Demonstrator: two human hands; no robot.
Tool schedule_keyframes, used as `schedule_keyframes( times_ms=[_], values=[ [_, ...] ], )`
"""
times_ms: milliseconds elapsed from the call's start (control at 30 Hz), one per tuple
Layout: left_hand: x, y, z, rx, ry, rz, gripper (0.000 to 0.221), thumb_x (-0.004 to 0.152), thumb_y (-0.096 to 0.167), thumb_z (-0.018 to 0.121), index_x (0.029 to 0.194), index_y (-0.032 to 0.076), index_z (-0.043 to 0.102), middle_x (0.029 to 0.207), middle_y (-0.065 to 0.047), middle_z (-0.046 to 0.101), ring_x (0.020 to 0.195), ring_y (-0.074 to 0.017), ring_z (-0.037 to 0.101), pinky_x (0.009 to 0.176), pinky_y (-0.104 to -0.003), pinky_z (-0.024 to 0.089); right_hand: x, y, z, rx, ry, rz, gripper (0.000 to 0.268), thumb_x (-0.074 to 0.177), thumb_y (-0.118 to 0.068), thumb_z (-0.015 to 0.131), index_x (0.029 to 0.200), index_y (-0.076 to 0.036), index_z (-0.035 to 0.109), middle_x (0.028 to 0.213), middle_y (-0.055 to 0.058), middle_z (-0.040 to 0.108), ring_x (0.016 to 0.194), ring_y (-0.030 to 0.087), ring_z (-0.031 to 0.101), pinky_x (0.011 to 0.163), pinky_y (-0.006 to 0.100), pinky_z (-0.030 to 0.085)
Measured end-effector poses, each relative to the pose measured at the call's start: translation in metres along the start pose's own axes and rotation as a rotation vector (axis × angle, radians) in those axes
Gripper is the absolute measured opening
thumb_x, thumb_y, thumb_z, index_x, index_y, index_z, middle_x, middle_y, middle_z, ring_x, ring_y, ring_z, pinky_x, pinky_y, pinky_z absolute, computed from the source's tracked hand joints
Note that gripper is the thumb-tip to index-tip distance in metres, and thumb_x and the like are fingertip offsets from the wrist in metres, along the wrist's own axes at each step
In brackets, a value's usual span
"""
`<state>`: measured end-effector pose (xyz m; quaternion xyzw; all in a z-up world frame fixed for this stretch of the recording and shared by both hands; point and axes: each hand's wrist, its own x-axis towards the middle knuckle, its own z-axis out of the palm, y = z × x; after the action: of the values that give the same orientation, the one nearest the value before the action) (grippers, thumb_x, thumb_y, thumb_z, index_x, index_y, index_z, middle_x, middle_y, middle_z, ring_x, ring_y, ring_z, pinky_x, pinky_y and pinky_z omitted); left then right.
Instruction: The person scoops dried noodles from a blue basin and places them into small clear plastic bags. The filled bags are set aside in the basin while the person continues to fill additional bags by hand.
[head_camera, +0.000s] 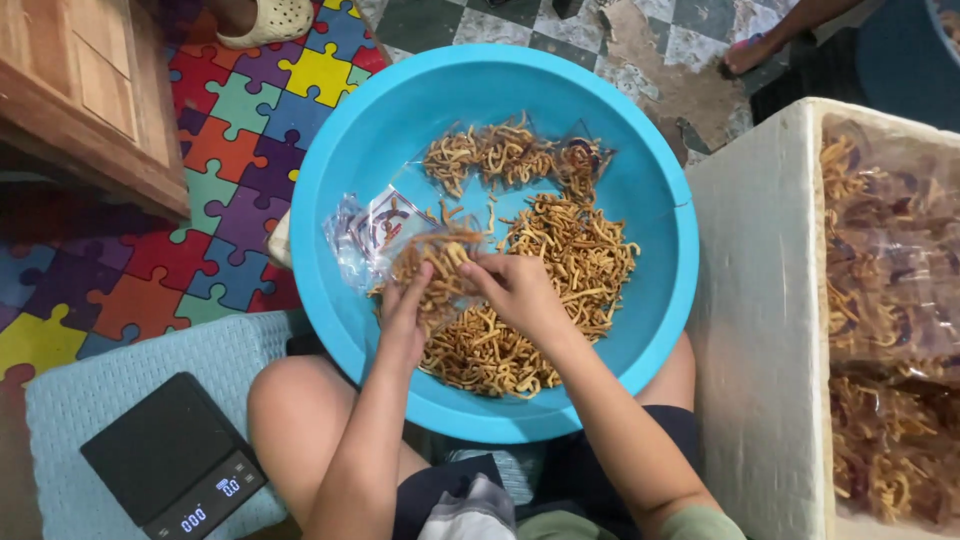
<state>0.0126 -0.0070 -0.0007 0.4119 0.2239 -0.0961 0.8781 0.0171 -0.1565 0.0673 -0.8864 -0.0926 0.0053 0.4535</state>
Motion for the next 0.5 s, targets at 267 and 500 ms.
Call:
schedule_keyframes(
  times_ms=[267,500],
  values=[
    [0.003,0.002,-0.009,0.224,0.207,0.147,0.063,0.095,0.036,0.053,0.143,0.005,0.026,0.142,-0.031,0.022,0.134,-0.0456,0.028,0.105,-0.058,0.027,0.028,0.133,0.004,-0.257,-0.033,0.077,0.022,0.085,-0.031,0.063,0.073,-0.015,0.072,0.062,0.009,0.068,0.071,0.033,0.066,0.066,0.043,0.051],
    [0.028,0.003,-0.020,0.236,0.277,0.133,0.056,0.093,0.029,0.053,0.142,0.011,0.031,0.136,-0.021,0.038,0.124,-0.0306,0.041,0.100,-0.051,0.035,0.151,0.146,0.007,-0.345,-0.003,-0.056,0.022,0.088,-0.032,0.061,0.075,-0.016,0.071,0.064,0.009,0.067,0.072,0.033,0.066,0.067,0.043,0.051]
  ],
)
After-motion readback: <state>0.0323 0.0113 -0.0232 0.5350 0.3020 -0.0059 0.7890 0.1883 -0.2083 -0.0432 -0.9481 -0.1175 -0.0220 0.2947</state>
